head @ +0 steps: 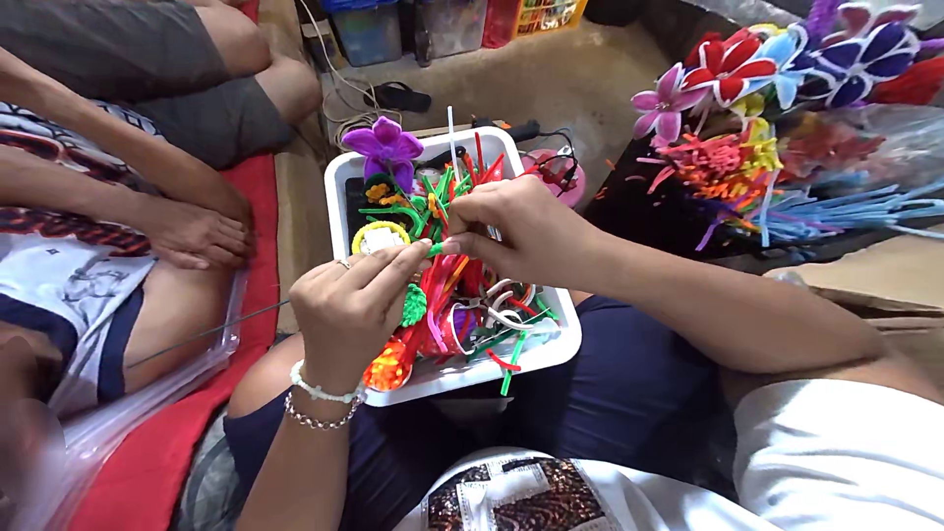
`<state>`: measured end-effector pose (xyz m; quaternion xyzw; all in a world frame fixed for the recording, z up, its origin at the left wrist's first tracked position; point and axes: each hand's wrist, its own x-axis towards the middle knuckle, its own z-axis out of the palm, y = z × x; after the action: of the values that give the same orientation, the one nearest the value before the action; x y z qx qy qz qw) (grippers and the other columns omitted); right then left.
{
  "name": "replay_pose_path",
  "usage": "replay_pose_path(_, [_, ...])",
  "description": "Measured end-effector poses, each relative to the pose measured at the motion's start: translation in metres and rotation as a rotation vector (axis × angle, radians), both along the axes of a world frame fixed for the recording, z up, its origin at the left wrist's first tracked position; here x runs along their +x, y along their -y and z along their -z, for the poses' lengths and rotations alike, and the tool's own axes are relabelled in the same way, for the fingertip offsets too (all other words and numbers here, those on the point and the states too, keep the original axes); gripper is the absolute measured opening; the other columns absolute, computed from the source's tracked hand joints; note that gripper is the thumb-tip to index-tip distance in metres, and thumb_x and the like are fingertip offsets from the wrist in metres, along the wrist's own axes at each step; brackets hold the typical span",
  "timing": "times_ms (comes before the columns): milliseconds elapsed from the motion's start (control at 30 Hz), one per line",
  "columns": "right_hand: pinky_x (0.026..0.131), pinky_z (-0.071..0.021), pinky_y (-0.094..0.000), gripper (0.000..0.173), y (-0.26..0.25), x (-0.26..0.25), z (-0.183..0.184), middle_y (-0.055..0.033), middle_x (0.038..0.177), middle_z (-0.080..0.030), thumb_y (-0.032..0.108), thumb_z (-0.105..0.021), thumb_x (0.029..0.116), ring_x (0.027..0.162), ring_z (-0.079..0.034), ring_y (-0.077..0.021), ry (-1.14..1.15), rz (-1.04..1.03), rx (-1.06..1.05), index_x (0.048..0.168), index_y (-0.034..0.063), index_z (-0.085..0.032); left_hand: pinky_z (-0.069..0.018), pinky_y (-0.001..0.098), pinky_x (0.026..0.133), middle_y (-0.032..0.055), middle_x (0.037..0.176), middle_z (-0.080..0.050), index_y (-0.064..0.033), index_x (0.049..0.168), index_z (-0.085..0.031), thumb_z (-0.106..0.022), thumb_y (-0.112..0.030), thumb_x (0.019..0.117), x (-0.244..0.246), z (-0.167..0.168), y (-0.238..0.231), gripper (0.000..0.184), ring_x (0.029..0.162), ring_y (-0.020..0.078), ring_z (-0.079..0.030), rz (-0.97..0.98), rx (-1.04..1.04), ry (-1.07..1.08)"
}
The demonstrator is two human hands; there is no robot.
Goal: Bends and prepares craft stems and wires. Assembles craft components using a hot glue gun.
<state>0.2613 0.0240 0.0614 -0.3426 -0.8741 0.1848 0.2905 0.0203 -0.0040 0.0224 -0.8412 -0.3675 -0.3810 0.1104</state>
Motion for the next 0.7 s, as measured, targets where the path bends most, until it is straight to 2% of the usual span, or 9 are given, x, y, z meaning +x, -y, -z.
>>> replay_pose_path(67, [0.063, -0.0510, -0.0275, 0.018, 0.001, 0.002, 0.000, 0.0002, 0.074, -0.062, 0.020, -0.063, 0.0998, 0.068, -0.060, -0.0092, -0.006, 0.017, 0.005, 0.087, 0.0083, -0.068, -0.0501, 0.0360, 0.062, 0.0054, 0.102, -0.079, -0.0175, 0.114, -0.080, -0.065, -0.020, 0.1006, -0.002, -0.002, -0.001, 0.021, 0.079, 0.0183, -0.073, -0.011, -0.041, 0.008])
replay_pose_path(167, [0.068, -0.0552, -0.0348, 0.019, -0.003, 0.010, -0.004, -0.0030, 0.082, -0.066, 0.021, -0.059, 0.1015, 0.073, -0.063, -0.0142, 0.025, 0.091, 0.081, 0.093, 0.0073, -0.070, -0.0511, 0.0394, 0.059, 0.0059, 0.108, -0.078, -0.0165, 0.125, -0.076, -0.060, -0.024, 0.1035, -0.011, -0.007, -0.005, 0.028, 0.075, 0.0208, -0.072, -0.102, -0.097, -0.025])
replay_pose_path(267, [0.071, -0.0582, -0.0331, 0.020, -0.016, 0.023, -0.009, -0.0043, 0.089, -0.070, 0.021, -0.059, 0.1021, 0.078, -0.068, -0.0119, -0.056, 0.183, 0.089, 0.101, 0.0052, -0.070, -0.0554, 0.0390, 0.063, 0.0035, 0.096, -0.076, -0.0137, 0.122, -0.076, -0.058, -0.016, 0.1038, -0.024, -0.007, -0.010, 0.026, 0.075, 0.0178, -0.071, -0.162, -0.229, 0.057])
replay_pose_path(367, [0.075, -0.0587, -0.0240, 0.024, -0.024, 0.022, -0.005, 0.0027, 0.098, -0.069, 0.023, -0.065, 0.0978, 0.084, -0.068, -0.0055, -0.354, 0.146, -0.224, 0.118, 0.0094, -0.062, -0.0603, 0.0354, 0.077, 0.0013, 0.096, -0.077, -0.0086, 0.114, -0.076, -0.057, -0.010, 0.1031, -0.019, -0.004, -0.010, 0.022, 0.085, 0.0122, -0.073, -0.151, -0.317, 0.219])
replay_pose_path(433, [0.077, -0.0603, -0.0251, 0.036, -0.021, 0.010, 0.003, 0.0037, 0.100, -0.071, 0.019, -0.071, 0.0918, 0.085, -0.069, -0.0068, -0.519, 0.038, -0.436, 0.126, 0.0145, -0.061, -0.0612, 0.0349, 0.076, 0.0028, 0.093, -0.077, -0.0065, 0.109, -0.077, -0.058, -0.013, 0.1029, -0.010, -0.004, -0.005, 0.021, 0.083, 0.0123, -0.073, -0.096, -0.330, 0.255])
replay_pose_path(500, [0.078, -0.0607, -0.0259, 0.032, -0.013, -0.005, 0.016, 0.0040, 0.099, -0.073, 0.020, -0.074, 0.0918, 0.084, -0.070, -0.0070, -0.591, -0.054, -0.552, 0.122, 0.0146, -0.065, -0.0605, 0.0319, 0.073, 0.0035, 0.088, -0.076, -0.0056, 0.105, -0.077, -0.057, -0.018, 0.1042, 0.000, -0.002, -0.002, 0.024, 0.078, 0.0117, -0.073, -0.017, -0.336, 0.248])
replay_pose_path(567, [0.078, -0.0609, -0.0245, 0.019, -0.004, -0.018, 0.021, 0.0025, 0.096, -0.074, 0.015, -0.073, 0.0931, 0.082, -0.070, -0.0076, -0.648, -0.076, -0.616, 0.111, 0.0113, -0.070, -0.0597, 0.0312, 0.072, 0.0053, 0.084, -0.075, -0.0036, 0.103, -0.075, -0.054, -0.019, 0.1061, 0.008, -0.001, 0.002, 0.026, 0.075, 0.0136, -0.072, 0.055, -0.374, 0.225])
replay_pose_path(633, [0.073, -0.0606, -0.0229, 0.009, -0.003, -0.024, 0.024, 0.0026, 0.092, -0.074, 0.010, -0.073, 0.0934, 0.077, -0.070, -0.0070, -0.672, -0.076, -0.580, 0.103, 0.0100, -0.073, -0.0596, 0.0330, 0.072, 0.0066, 0.082, -0.073, -0.0019, 0.104, -0.073, -0.052, -0.018, 0.1069, 0.009, -0.001, 0.004, 0.027, 0.074, 0.0161, -0.072, 0.092, -0.421, 0.203])
replay_pose_path(700, [0.074, -0.0616, -0.0231, 0.011, -0.004, -0.024, 0.024, 0.0021, 0.092, -0.075, 0.008, -0.073, 0.0925, 0.078, -0.071, -0.0075, -0.655, -0.108, -0.557, 0.103, 0.0093, -0.073, -0.0590, 0.0327, 0.071, 0.0066, 0.080, -0.072, -0.0014, 0.104, -0.072, -0.051, -0.016, 0.1070, 0.008, -0.002, 0.005, 0.027, 0.073, 0.0162, -0.071, 0.109, -0.427, 0.210])
